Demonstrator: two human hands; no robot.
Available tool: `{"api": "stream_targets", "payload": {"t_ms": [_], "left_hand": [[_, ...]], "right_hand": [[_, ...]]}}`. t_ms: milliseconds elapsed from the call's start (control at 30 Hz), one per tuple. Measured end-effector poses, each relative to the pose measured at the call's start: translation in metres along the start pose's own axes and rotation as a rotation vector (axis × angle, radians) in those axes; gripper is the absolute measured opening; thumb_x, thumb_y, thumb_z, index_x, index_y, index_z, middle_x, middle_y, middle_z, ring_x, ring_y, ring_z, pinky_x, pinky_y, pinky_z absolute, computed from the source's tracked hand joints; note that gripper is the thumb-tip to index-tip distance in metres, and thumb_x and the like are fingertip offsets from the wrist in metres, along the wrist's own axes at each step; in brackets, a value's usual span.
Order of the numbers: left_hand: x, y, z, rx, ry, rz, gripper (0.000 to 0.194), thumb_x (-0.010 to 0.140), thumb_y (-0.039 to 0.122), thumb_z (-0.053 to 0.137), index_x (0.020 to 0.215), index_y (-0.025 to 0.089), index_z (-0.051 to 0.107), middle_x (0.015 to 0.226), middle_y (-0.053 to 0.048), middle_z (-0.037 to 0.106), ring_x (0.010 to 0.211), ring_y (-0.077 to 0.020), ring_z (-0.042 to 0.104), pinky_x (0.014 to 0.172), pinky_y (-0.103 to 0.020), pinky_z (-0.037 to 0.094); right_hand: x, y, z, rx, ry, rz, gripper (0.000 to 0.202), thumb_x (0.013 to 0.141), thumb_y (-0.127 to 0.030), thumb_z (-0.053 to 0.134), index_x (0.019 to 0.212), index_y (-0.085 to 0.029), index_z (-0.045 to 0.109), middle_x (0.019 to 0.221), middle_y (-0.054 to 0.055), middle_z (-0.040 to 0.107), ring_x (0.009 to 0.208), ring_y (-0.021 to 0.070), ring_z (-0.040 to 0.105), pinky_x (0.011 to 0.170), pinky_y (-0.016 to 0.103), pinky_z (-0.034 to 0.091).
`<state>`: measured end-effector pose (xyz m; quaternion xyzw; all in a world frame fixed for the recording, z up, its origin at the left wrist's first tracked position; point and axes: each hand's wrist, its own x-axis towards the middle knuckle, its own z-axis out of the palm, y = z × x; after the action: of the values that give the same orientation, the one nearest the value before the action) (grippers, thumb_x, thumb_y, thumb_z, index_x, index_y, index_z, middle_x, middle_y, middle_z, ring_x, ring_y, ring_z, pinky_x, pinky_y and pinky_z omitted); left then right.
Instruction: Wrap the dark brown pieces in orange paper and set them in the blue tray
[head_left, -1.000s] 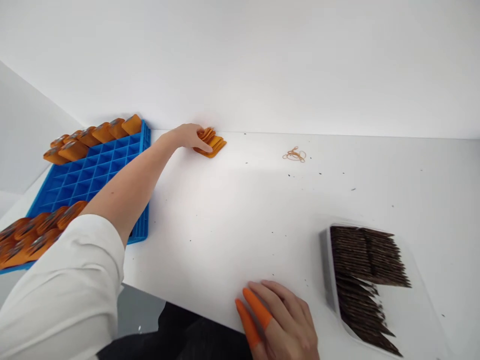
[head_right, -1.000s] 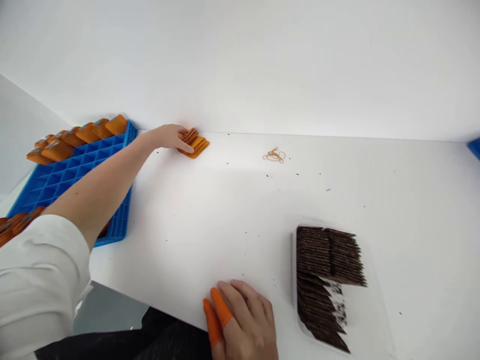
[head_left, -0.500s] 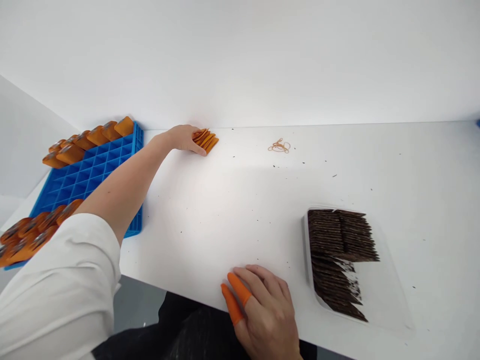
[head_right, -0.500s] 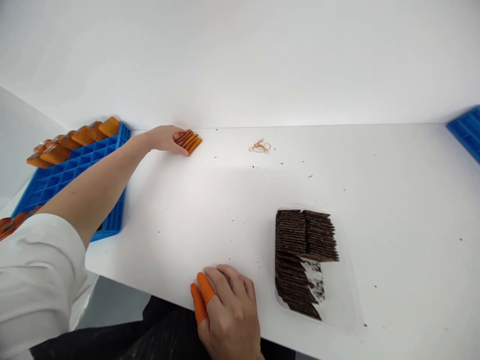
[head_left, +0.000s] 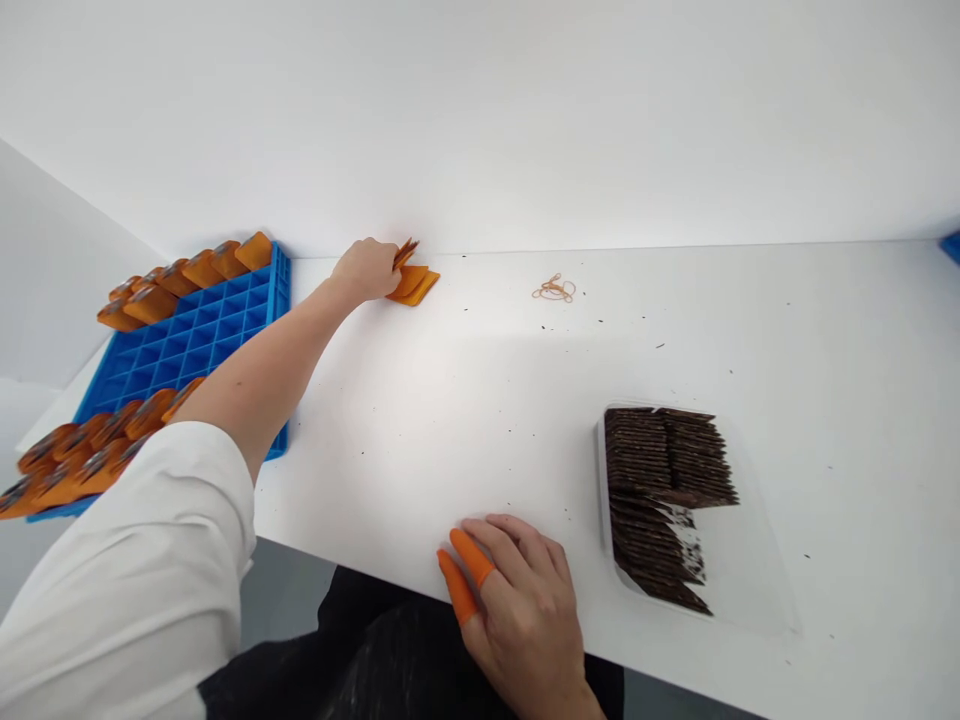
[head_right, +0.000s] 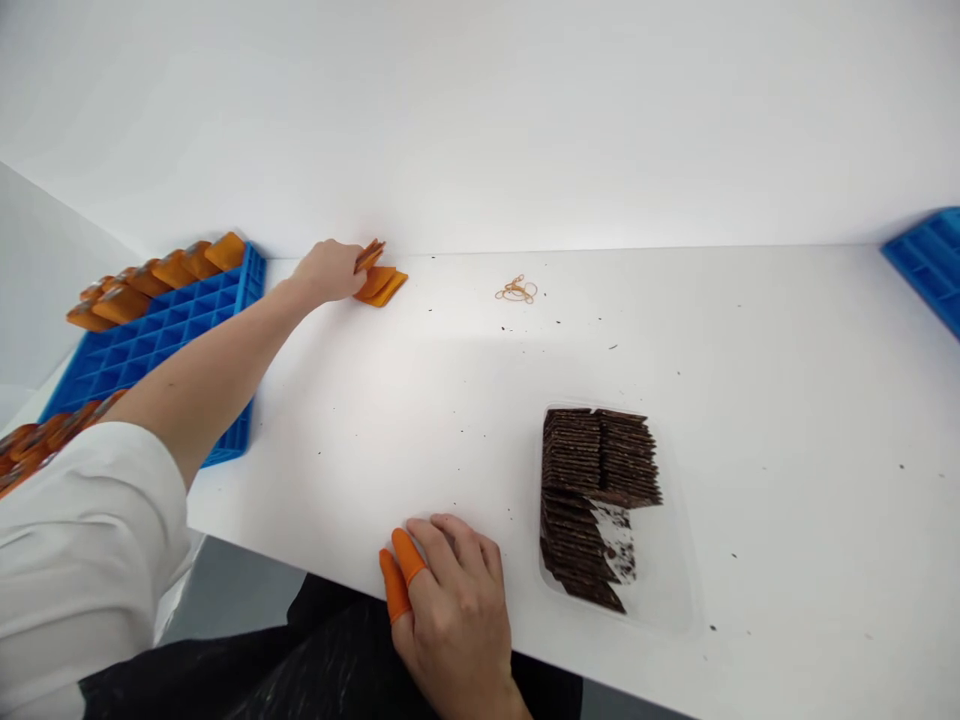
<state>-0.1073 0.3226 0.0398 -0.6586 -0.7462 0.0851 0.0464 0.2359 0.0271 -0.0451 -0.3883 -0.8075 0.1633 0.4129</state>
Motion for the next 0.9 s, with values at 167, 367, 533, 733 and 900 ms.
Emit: {"api": "stream_targets", "payload": {"t_ms": [167,367,533,733,900], "left_hand": [[-0.024,0.001,-0.041,-0.048,0.148,-0.056,0.048,0.101,0.046,0.042,0.123,0.017,0.074,0.109,-0.018,0.075,0.107,-0.0372,0.067,0.095,-0.052,0.045],[-0.115,0.046,-0.11,-0.056,0.252,0.096,0.047,0.106,0.041,0.036,0.118,0.017,0.074,0.11,-0.014,0.074,0.108,-0.0342,0.067,0.096,-0.049,0.045],[-0.22,0.092,-0.071,-0.159,0.158,0.247,0.049,0.102,0.038,0.044,0.146,0.041,0.065,0.128,-0.01,0.072,0.124,-0.0369,0.063,0.098,-0.053,0.052],[-0.303,0.12,0.033,-0.304,0.094,0.274,0.054,0.099,0.034,0.047,0.151,0.039,0.063,0.135,-0.015,0.07,0.116,-0.0393,0.062,0.092,-0.058,0.058],[-0.318,0.113,0.043,-0.407,0.112,0.35,0.08,0.084,0.074,0.071,0.151,0.031,0.063,0.15,-0.019,0.062,0.128,-0.0434,0.059,0.112,-0.06,0.053]], "right_hand": [[-0.001,0.0,0.0,0.01,0.0,-0.001,0.007,0.099,-0.018,0.073,0.104,-0.021,0.075,0.105,0.004,0.083,0.104,0.0244,0.069,0.09,0.04,0.046],[-0.004,0.003,0.001,-0.024,-0.014,-0.039,0.004,0.1,-0.02,0.072,0.103,-0.02,0.076,0.104,0.004,0.082,0.103,0.0237,0.068,0.087,0.04,0.045],[-0.008,0.004,0.003,-0.074,-0.016,-0.061,0.008,0.101,-0.023,0.071,0.097,-0.02,0.077,0.105,0.005,0.083,0.103,0.0243,0.067,0.085,0.04,0.044],[-0.014,0.005,0.005,-0.073,0.014,-0.087,0.015,0.102,-0.025,0.071,0.09,-0.02,0.079,0.094,0.005,0.082,0.09,0.0208,0.067,0.08,0.038,0.042],[-0.018,0.008,0.008,-0.051,0.051,-0.066,0.025,0.103,-0.034,0.07,0.083,-0.021,0.079,0.08,0.005,0.077,0.079,0.0194,0.063,0.075,0.036,0.044]]}}
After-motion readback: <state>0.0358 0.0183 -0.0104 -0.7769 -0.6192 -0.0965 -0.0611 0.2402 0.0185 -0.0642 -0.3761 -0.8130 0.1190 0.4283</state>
